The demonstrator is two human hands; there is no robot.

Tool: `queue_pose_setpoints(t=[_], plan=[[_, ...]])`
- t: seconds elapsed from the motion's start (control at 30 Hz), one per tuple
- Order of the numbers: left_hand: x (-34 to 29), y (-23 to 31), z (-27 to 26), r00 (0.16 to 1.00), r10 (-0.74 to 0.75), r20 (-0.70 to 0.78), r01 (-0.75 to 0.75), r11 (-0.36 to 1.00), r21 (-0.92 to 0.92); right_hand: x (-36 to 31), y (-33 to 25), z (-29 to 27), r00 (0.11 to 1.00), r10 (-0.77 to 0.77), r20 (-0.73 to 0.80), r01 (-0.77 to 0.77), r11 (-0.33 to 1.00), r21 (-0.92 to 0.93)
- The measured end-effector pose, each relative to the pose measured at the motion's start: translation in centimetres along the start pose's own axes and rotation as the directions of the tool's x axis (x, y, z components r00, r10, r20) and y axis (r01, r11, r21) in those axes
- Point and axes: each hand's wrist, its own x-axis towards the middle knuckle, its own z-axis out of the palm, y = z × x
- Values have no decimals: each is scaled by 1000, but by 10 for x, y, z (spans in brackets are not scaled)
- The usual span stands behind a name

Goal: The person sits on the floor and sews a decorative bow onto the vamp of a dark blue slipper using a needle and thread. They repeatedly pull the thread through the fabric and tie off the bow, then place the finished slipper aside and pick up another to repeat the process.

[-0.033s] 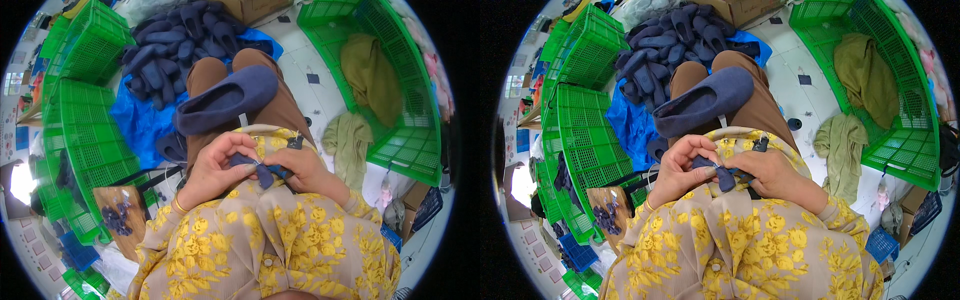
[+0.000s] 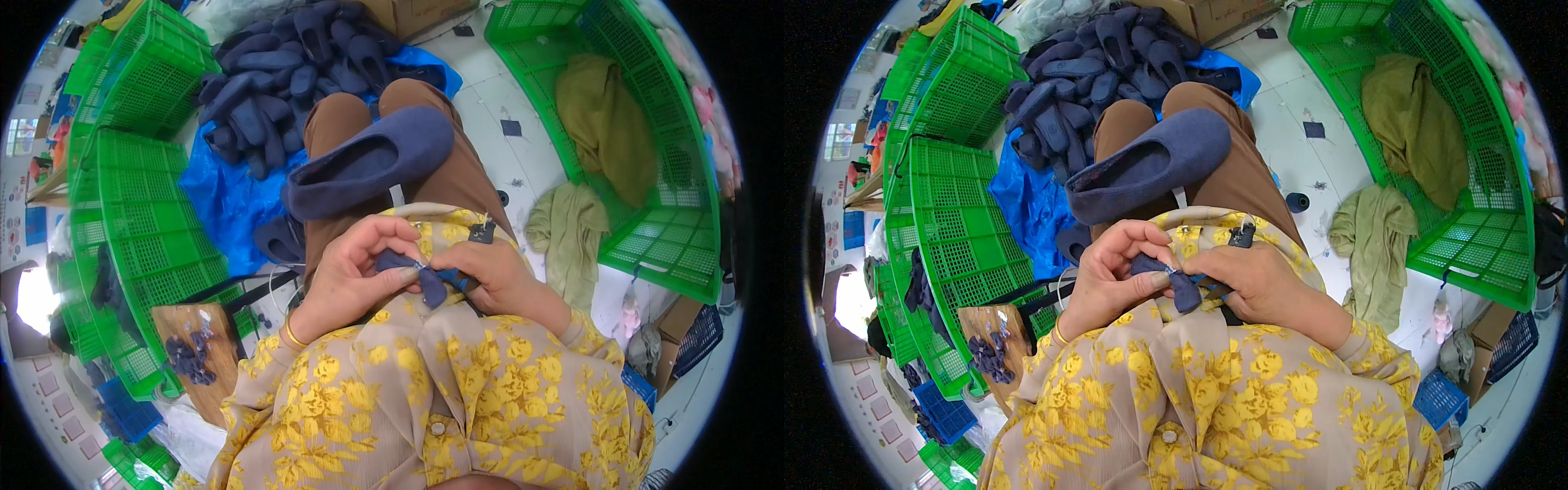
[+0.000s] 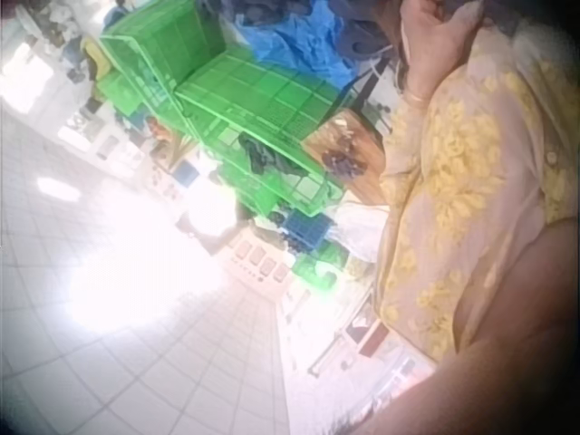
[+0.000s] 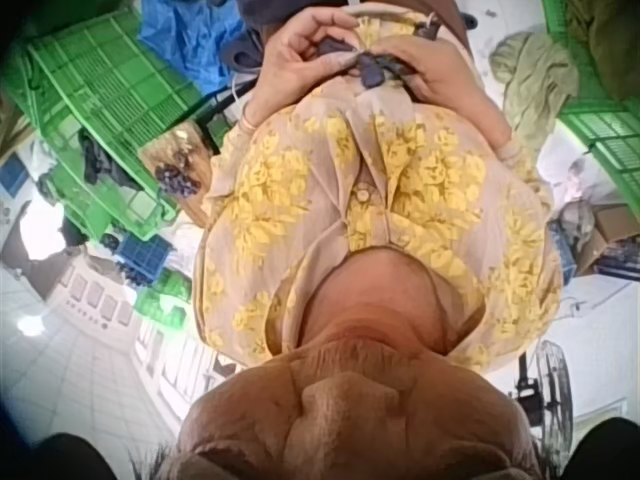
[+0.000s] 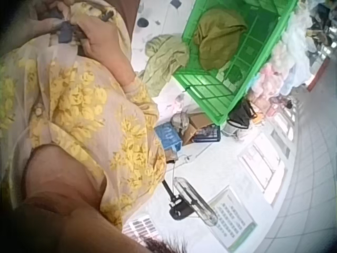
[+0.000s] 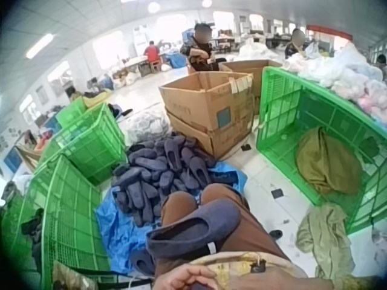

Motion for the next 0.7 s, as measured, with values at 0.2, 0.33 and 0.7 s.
queue_pose_setpoints(t=[0.2,0.33,0.7], plan=[[0,3,3,1000,-16,-24,18,995,96,1,-2,0,1000,7,-17,-7,1000,-25],[-2,8,3,999,26,23,-30,985,173,1,-6,-6,1000,-19,-6,18,996,-90],[-3,16,-2,995,-73,62,54,960,274,2,-4,-1,998,-26,55,35,983,-178]])
